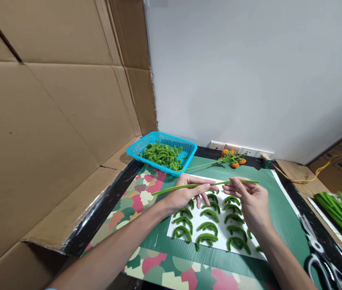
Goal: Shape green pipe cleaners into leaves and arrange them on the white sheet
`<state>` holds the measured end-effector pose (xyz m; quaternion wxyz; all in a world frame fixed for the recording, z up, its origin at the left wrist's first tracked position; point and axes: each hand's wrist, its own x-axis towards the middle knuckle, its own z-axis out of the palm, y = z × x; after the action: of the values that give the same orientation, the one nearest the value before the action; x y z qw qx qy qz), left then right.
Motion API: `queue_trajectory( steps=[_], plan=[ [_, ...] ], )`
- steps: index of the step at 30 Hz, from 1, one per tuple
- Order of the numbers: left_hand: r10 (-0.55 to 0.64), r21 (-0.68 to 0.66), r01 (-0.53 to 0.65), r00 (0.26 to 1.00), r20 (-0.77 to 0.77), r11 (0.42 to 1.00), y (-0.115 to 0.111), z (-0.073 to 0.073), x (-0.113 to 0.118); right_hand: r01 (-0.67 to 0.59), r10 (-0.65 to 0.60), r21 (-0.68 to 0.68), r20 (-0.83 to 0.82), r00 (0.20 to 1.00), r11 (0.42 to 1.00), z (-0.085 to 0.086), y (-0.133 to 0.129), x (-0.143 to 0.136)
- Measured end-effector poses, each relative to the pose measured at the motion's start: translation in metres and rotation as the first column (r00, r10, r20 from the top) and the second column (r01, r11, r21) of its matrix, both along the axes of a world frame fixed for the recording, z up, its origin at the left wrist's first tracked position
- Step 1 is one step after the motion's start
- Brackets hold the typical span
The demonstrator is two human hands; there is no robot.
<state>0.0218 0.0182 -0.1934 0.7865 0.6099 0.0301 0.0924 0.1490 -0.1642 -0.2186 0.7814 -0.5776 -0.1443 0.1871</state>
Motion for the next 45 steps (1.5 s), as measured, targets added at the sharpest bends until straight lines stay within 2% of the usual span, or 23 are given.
queue_trajectory(
  steps=[10,15,20,23,25,28,30,32,36,40,42,45],
  plan=[
    [0.089,-0.121,-0.090,0.996,-0.019,0.988,0.002,0.003,0.001,0.146,-0.145,0.060,-0.019,0.989,0.987,0.008,-0.001,0.006],
    [0.223,-0.073,-0.222,0.975,0.009,0.972,0.002,0.005,0.003,0.310,-0.308,0.095,-0.036,0.951,0.946,0.009,-0.005,0.017],
    [0.242,-0.039,-0.242,0.970,0.002,0.970,-0.004,0.000,0.005,0.348,-0.350,0.089,0.013,0.937,0.933,0.007,-0.006,0.021],
    [0.243,-0.032,-0.244,0.970,-0.014,0.969,-0.004,-0.002,0.006,0.294,-0.299,0.076,0.068,0.952,0.953,0.006,-0.005,0.019],
    [0.255,-0.032,-0.256,0.967,-0.020,0.966,-0.002,-0.003,0.006,0.207,-0.211,0.050,0.095,0.973,0.977,0.007,-0.005,0.015],
    [0.274,-0.035,-0.274,0.962,-0.017,0.961,0.001,-0.003,0.005,-0.029,0.035,-0.052,0.114,0.993,0.998,0.008,-0.005,0.007],
    [0.281,-0.046,-0.281,0.960,-0.010,0.959,0.001,-0.003,0.005,-0.197,0.210,-0.119,0.108,0.972,0.973,0.009,-0.004,0.001],
    [0.274,-0.069,-0.273,0.962,0.002,0.959,0.000,0.000,0.004,-0.287,0.309,-0.152,0.150,0.939,0.946,0.010,-0.003,-0.006],
    [0.238,-0.151,-0.233,0.971,0.021,0.961,0.000,0.008,0.001,-0.337,0.361,-0.137,0.230,0.904,0.931,0.010,-0.003,-0.015],
    [0.171,-0.281,-0.163,0.985,0.001,0.946,0.004,0.014,-0.001,-0.480,0.479,-0.003,0.079,0.874,0.877,0.011,-0.003,-0.017],
    [0.134,-0.332,-0.119,0.991,0.021,0.936,0.005,0.015,-0.002,-0.454,0.454,0.072,0.023,0.891,0.888,0.014,-0.002,-0.017],
    [0.103,-0.360,-0.076,0.993,0.054,0.930,0.005,0.015,-0.002,-0.305,0.312,0.138,-0.024,0.950,0.942,0.016,-0.002,-0.014]
  ],
)
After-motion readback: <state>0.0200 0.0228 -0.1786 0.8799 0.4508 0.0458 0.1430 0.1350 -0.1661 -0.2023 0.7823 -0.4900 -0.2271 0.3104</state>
